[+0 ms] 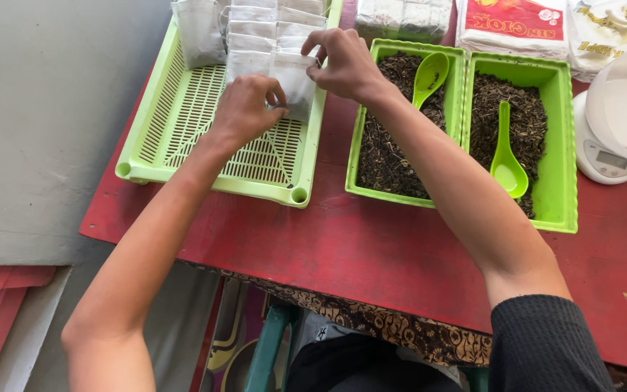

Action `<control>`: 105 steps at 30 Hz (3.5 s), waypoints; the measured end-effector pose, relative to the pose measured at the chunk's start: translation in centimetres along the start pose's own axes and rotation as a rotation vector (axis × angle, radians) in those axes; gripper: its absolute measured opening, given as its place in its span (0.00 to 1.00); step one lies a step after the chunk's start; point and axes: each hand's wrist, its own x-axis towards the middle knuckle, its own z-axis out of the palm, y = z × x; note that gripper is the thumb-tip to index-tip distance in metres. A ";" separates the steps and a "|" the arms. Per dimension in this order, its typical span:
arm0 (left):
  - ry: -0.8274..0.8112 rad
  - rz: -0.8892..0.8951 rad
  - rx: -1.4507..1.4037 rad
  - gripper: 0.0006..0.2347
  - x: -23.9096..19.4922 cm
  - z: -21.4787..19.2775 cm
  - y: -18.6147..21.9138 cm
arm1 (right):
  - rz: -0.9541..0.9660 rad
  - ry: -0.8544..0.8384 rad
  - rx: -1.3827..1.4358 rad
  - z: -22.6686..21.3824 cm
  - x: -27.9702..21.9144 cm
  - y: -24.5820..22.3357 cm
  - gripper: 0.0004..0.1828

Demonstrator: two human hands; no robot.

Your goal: The person fills white tea bags with loose tea leaves using a green plastic spoon. They scoop tea from green trays, pour it into the bags, and place the filled bags into a green basket. The process is repeated for multiple tea bags.

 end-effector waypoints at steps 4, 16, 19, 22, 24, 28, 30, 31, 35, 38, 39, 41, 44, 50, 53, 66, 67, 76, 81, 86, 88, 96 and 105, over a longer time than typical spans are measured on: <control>0.009 -0.020 0.001 0.06 0.2 0.8 -0.2 | -0.055 0.039 -0.102 0.6 0.0 0.5 0.13; 0.145 0.249 0.100 0.17 0.3 2.1 -0.6 | -0.024 0.041 -0.213 1.0 -0.3 0.5 0.06; -0.021 0.193 0.093 0.15 0.5 2.4 -0.5 | -0.031 0.018 -0.242 0.9 -0.5 0.2 0.05; -0.051 0.193 0.141 0.15 0.5 2.4 -0.5 | -0.090 -0.009 -0.306 1.1 -0.7 -0.2 0.08; -0.046 0.178 0.173 0.16 0.6 2.3 -0.7 | -0.102 -0.082 -0.356 1.2 -0.9 -0.5 0.09; -0.031 0.150 0.165 0.19 0.5 2.0 -1.1 | -0.069 -0.141 -0.402 1.3 -0.9 -0.8 0.10; -0.088 0.108 0.141 0.22 0.4 1.8 -1.0 | -0.055 -0.153 -0.361 1.2 -0.9 -1.0 0.15; -0.087 0.108 0.142 0.22 0.4 1.8 -1.0 | -0.056 -0.153 -0.361 1.3 -0.9 -0.8 0.15; -0.181 0.072 0.079 0.23 0.3 1.7 -0.8 | -0.057 -0.166 -0.367 1.4 -0.9 -0.7 0.17; -0.187 0.073 0.093 0.22 0.2 1.6 -0.6 | -0.042 -0.167 -0.353 1.1 -1.0 -1.1 0.17; -0.183 0.077 0.100 0.22 0.1 1.5 -0.5 | -0.036 -0.168 -0.341 1.0 -1.0 -1.2 0.18; -0.146 0.070 0.098 0.23 0.2 1.3 -0.3 | -0.066 -0.151 -0.354 0.4 -1.1 -1.4 0.17; -0.113 0.081 0.074 0.22 0.4 1.3 0.1 | -0.111 -0.116 -0.368 -0.8 -1.8 -1.6 0.17; -0.304 0.042 0.080 0.24 0.2 0.7 1.8 | -0.128 -0.097 -0.347 -4.7 -4.7 -2.9 0.14; -0.379 0.013 0.132 0.25 0.2 0.3 2.3 | -0.118 -0.121 -0.317 -6.4 -7.0 -2.8 0.09; 0.164 0.308 -0.073 0.08 4.1 2.4 12.6 | -0.032 -0.083 -0.220 -13.6 -15.3 0.0 0.12; 0.157 0.322 -0.082 0.08 4.6 2.7 14.6 | -0.017 -0.078 -0.226 -14.4 -15.8 0.5 0.12; 0.169 0.546 -0.525 0.07 9.6 9.3 31.0 | 0.206 -0.055 -0.120 -24.3 -23.5 4.9 0.21; 0.025 0.605 -0.845 0.07 11.9 12.1 39.1 | 0.427 -0.060 -0.010 -30.7 -29.0 6.7 0.05; 0.098 0.646 -0.809 0.08 13.7 18.1 46.8 | 0.686 0.003 0.007 -35.3 -34.4 7.1 0.06; 0.070 0.671 -0.820 0.08 13.7 19.1 49.3 | 0.726 0.027 0.027 -36.5 -36.4 7.7 0.07; -0.166 0.533 -0.778 0.11 12.5 24.2 56.2 | 0.949 0.189 -0.181 -38.5 -43.1 11.1 0.08; -0.104 0.519 -0.779 0.09 11.6 27.7 58.8 | 0.768 0.588 -0.162 -36.7 -47.8 14.2 0.10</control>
